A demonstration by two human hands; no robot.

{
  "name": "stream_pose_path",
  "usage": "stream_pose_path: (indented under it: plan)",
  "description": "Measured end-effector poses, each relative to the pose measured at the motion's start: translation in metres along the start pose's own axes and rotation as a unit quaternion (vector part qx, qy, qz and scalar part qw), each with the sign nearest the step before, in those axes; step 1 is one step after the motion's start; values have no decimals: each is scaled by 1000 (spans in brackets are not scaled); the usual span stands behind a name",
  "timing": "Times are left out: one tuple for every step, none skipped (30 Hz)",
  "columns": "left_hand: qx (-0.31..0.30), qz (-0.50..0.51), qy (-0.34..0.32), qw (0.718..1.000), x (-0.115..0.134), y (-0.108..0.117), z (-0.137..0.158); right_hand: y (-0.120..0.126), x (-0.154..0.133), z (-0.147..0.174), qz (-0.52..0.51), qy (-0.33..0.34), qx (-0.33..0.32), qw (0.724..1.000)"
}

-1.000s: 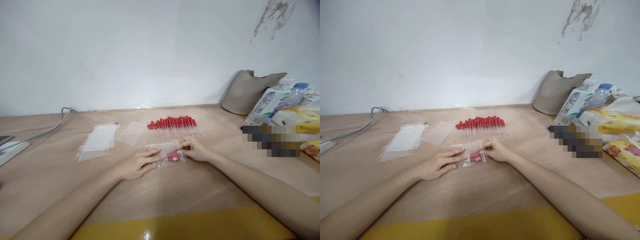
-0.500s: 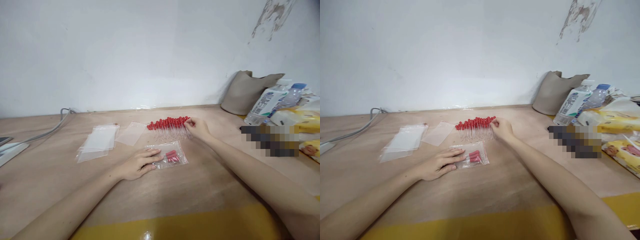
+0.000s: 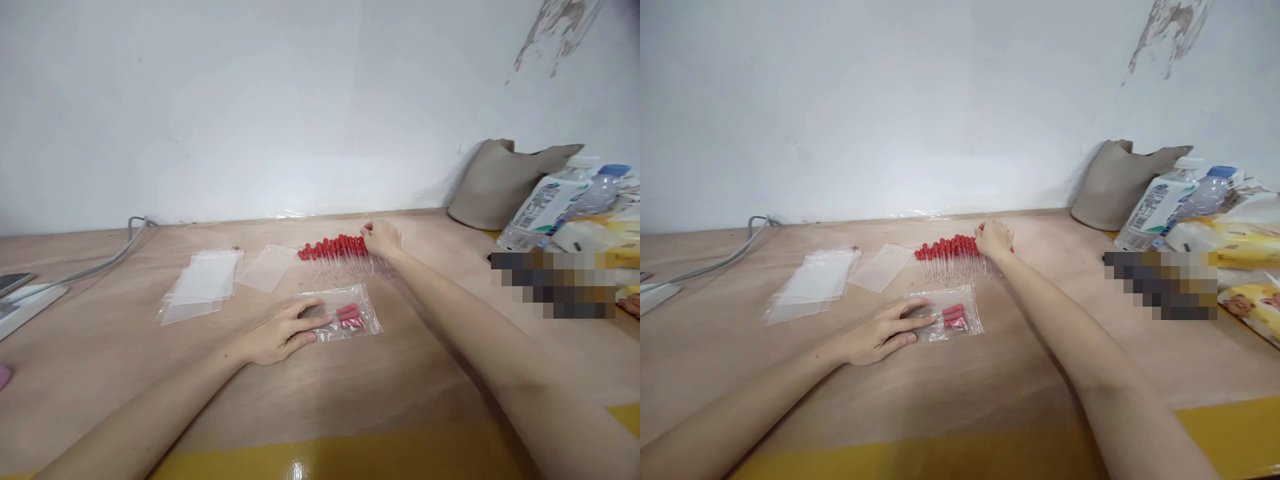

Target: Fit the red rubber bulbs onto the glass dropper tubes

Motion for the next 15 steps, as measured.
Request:
stream_pose_path:
  plan:
    - [0,1,-3,1000,0,0,0,6,0,1,-37,5,-20,999]
    - [0,2,-6,1000,0,0,-1,12,0,3,-77,16,-31,996]
    - [-2,3,-9,1000,0,0,-1,20,1,7,-117,30,-28,992]
    - [-2,2,-12,1000,0,1,-1,28,4,12,-167,47,-13,985]
    - [-1,0,-14,1000,0,1,-1,36,8,18,-225,60,8,972]
    - [0,-2,-15,1000,-1,1,-1,43,13,26,-274,61,29,959]
    - [0,-5,-16,1000,-1,1,-2,48,19,34,-308,50,38,949]
    - [-1,-9,-17,1000,-1,0,-2,50,26,43,-327,28,38,944]
    - [-3,-11,-16,1000,-1,0,-2,51,32,52,-339,5,28,940]
    - [-5,-13,-14,1000,-1,0,-2,50,38,60,-354,-14,15,935]
    - [-8,-13,-12,1000,-1,0,-2,47,43,68,-369,-31,5,929]
    - [-9,-12,-11,1000,-1,0,-1,44,47,75,-383,-45,-4,923]
    - [-10,-10,-9,1000,-1,0,-1,40,50,81,-394,-57,-12,917]
    - [-11,-9,-6,1000,-1,0,-1,36,52,86,-406,-71,-18,911]
    - [-13,-8,-5,1000,-1,0,-1,31,52,90,-419,-85,-25,904]
Point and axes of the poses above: each hand's wrist, its own z-axis away from the middle knuckle, its own y-axis out of the back of the hand, x = y × z, the point moved 2 cm from there along -z, towards the middle knuckle, and after that the axes turned 3 degrees about -y, right-handed, at the moved point
